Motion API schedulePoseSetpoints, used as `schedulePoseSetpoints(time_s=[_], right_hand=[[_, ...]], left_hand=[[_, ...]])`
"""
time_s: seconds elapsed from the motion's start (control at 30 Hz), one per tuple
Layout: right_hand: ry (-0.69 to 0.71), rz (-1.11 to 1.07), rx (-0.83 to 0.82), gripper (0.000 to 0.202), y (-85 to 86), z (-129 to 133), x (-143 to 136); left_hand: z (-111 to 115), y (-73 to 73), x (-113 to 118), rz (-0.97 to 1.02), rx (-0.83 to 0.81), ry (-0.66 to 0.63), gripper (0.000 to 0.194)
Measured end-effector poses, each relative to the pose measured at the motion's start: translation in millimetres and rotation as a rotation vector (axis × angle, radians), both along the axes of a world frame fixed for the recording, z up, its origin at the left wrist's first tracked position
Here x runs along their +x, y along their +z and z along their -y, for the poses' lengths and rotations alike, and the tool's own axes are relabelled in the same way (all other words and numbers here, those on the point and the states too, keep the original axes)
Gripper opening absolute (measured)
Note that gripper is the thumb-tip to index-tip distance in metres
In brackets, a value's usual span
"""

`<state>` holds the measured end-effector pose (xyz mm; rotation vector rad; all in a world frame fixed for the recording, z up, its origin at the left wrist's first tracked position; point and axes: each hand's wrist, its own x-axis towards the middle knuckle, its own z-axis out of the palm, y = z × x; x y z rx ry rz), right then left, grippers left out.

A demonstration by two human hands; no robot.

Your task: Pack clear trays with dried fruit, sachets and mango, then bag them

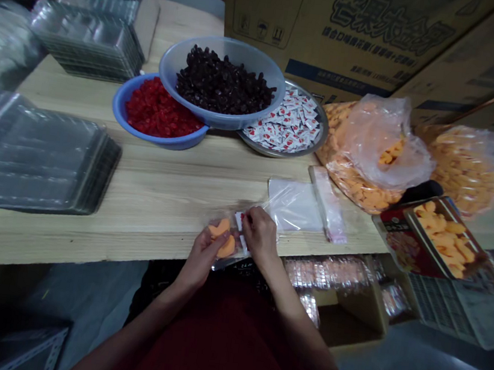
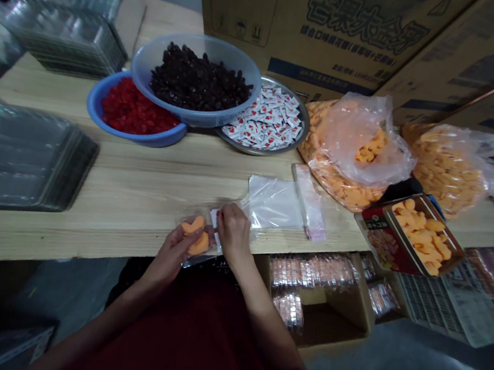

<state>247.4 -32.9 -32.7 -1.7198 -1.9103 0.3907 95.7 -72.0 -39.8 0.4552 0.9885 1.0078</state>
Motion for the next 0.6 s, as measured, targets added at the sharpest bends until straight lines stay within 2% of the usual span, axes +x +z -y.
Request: schedulePoseSetpoints(time_s=[0.13, 0.27, 0.37, 0.5, 0.6], right_hand=[[-0.046, -0.023, 0.017, 0.014, 0.7, 12.9, 0.3], [-0.078, 0.020, 0.005, 0.023, 3.4, 36.0, 18.2], [-0.105, 0.034, 0.000, 0.023, 3.3, 55.5, 26.5], [0.003, -0.010, 0.059, 0.022, 0.7, 67.6, 6.1], [0.104, -0.121, 0.089, 0.021, 1.1, 64.8, -20.5]], left_hand=[[2.4, -5.1, 7.1, 0.013, 0.013, 0.033, 0.048], [-0.2, -5.6, 3.4, 0.031, -0.072, 0.097, 0.049], [-0.1, -7.7, 6.1, 0.066, -0.086, 0.132, 0.048], [5.1, -10.7, 19.3, 0.030, -0.025, 0.109, 0.038], [3.8, -7.1, 16.2, -0.073, 0.037, 0.092, 0.035]])
